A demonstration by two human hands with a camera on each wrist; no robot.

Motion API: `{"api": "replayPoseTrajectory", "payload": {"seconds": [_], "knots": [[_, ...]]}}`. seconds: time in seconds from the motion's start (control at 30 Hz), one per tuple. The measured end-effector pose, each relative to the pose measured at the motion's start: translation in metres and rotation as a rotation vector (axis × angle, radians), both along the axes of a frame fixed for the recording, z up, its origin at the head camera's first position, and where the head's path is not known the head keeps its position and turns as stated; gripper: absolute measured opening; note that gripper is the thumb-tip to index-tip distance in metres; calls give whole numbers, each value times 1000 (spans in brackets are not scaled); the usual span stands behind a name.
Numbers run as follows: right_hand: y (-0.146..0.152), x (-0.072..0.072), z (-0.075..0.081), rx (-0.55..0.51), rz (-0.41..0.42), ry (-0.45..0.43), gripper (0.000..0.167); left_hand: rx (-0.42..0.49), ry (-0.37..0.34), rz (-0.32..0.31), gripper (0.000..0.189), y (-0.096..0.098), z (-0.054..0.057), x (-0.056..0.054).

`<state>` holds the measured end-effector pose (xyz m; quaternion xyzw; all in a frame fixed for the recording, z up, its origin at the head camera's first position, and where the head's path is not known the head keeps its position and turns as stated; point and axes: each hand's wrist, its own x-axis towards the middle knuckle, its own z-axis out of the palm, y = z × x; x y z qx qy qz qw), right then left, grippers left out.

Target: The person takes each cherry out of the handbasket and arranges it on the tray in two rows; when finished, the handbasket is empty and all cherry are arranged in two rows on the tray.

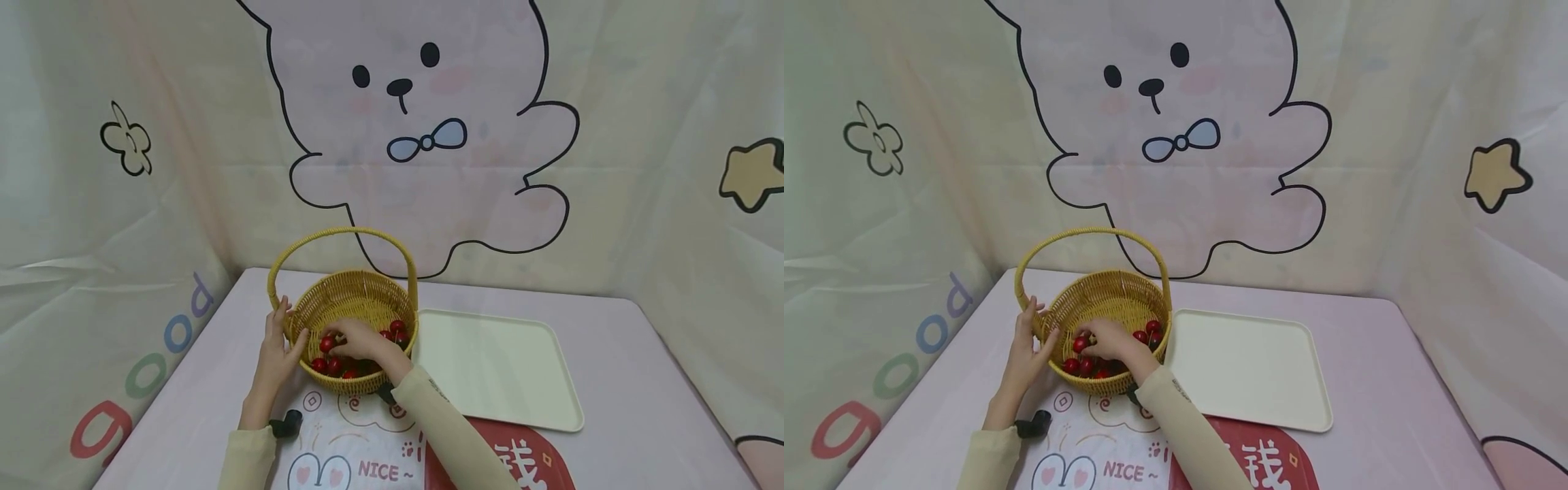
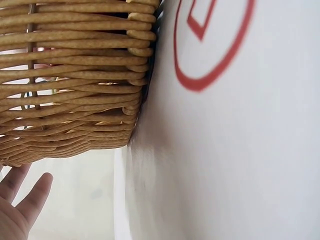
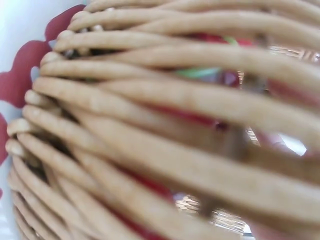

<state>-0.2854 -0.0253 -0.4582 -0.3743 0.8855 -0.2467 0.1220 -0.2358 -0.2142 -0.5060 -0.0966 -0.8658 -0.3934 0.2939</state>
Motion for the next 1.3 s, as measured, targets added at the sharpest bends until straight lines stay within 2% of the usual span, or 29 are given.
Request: {"api": "replayPoseTrajectory", "payload": {"seconds": [0.27, 0.47, 0.87, 1.3], "knots": [[5, 4, 6, -65, -18, 58, 37, -17, 21, -4, 82, -2, -3, 1], [12, 12, 11, -110, -73, 55, 36, -15, 7, 8, 83, -1, -2, 4], [30, 25, 20, -302, -116, 3, 34, -10, -26, 15, 80, -1, 2, 6], [53, 38, 28, -416, -167, 69, 35, -16, -5, 10, 81, -2, 1, 2]]}}
